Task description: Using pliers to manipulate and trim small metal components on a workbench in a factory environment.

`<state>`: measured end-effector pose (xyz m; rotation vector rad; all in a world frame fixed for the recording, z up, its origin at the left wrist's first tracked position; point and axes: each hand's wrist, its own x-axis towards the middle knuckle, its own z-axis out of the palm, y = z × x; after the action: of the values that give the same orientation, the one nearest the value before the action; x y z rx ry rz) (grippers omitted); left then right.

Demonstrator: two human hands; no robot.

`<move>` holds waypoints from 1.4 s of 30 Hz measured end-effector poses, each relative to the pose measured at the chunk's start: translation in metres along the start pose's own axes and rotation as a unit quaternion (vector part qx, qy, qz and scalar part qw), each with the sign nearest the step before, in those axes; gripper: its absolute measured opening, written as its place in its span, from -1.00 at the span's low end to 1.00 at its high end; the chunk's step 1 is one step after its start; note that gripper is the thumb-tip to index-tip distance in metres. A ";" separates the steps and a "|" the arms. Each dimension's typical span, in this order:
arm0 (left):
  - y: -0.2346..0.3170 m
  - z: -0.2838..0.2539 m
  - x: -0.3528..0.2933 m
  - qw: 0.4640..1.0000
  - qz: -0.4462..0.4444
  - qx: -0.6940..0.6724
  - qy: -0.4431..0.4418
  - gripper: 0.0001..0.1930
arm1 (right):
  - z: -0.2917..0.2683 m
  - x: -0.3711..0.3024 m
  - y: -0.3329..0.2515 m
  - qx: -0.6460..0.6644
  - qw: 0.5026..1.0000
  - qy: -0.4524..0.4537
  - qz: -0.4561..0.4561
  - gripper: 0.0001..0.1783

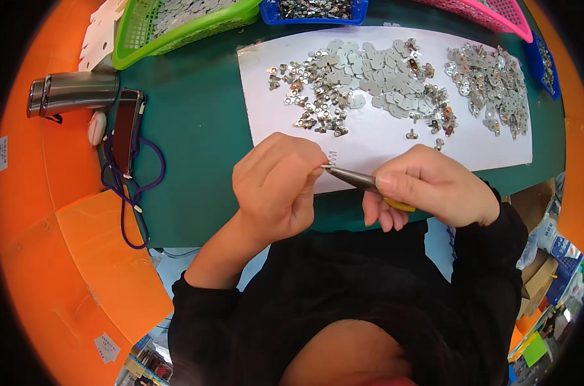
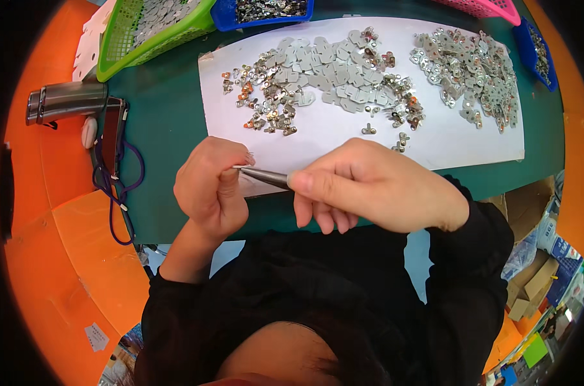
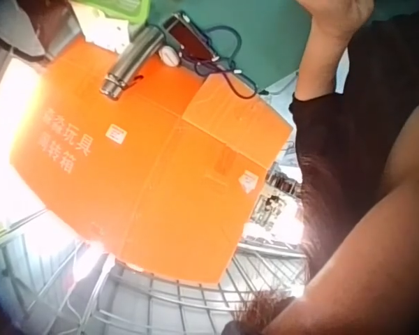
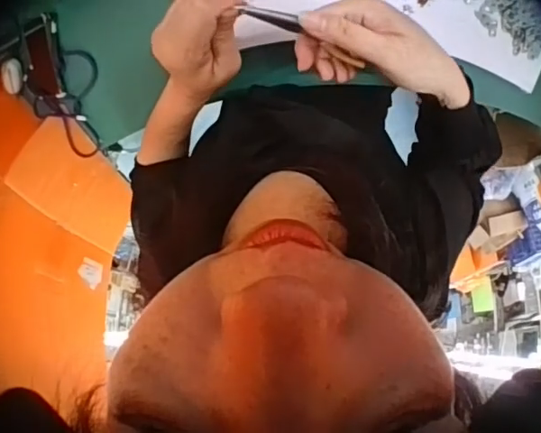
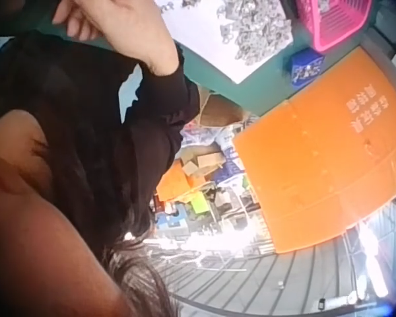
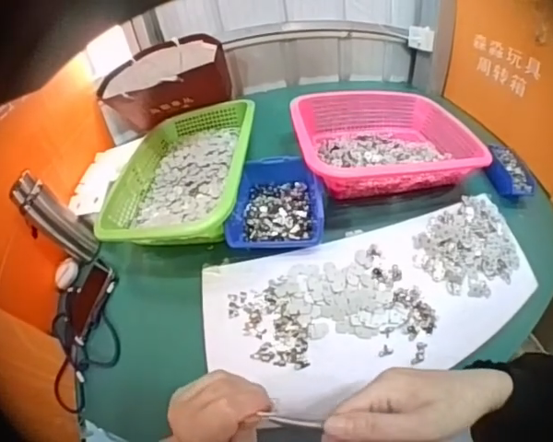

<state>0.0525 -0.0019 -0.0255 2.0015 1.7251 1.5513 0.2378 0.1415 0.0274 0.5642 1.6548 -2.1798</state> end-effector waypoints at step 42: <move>0.005 -0.007 0.006 0.970 -0.164 -0.053 -0.174 -0.93 | -0.010 -0.010 -0.014 -0.510 0.831 0.179 -0.129 -0.74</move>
<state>0.0502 -0.0031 -0.0150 1.7041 1.6824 1.0875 0.2406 0.1550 0.0414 0.4259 2.8575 -1.0046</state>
